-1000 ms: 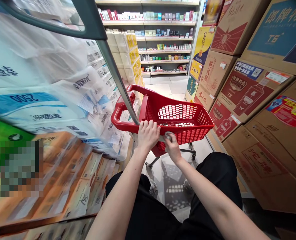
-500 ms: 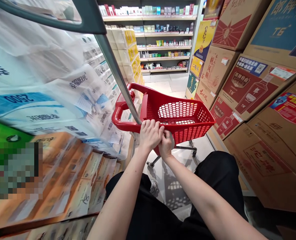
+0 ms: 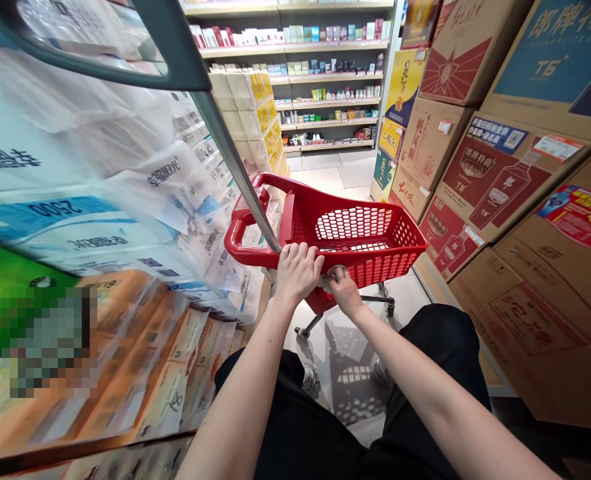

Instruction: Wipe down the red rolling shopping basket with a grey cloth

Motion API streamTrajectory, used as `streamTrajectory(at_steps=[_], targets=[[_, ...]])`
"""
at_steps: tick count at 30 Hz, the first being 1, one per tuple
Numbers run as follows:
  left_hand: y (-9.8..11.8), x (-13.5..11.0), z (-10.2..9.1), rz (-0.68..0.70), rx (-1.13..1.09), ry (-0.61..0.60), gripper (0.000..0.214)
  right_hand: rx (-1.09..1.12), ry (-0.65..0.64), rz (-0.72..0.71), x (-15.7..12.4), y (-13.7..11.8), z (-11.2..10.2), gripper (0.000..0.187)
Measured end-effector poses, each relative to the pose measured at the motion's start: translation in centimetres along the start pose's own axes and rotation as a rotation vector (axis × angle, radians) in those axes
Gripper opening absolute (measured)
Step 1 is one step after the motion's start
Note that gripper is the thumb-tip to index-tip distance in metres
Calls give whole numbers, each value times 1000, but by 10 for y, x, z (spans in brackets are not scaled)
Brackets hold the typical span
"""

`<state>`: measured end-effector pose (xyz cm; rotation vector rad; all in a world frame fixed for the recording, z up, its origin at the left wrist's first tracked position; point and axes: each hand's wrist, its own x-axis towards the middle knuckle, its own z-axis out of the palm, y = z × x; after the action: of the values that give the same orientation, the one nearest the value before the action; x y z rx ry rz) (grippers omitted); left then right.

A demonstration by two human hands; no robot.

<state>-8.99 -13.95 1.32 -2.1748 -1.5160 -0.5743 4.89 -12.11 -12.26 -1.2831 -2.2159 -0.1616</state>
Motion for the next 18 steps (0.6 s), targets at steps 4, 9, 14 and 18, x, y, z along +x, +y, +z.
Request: streamTrajectory(at_steps=[4, 9, 14, 18], targets=[[2, 1, 2, -1, 8, 10, 37, 74, 180, 186, -9, 52, -21, 24], [5, 4, 4, -13, 15, 15, 36, 178, 368, 415, -17, 95, -53, 26], [9, 6, 4, -28, 6, 29, 34, 324, 470, 384, 14, 51, -80, 27], [10, 4, 2, -36, 20, -2, 30, 320, 282, 167, 51, 0, -78, 30]])
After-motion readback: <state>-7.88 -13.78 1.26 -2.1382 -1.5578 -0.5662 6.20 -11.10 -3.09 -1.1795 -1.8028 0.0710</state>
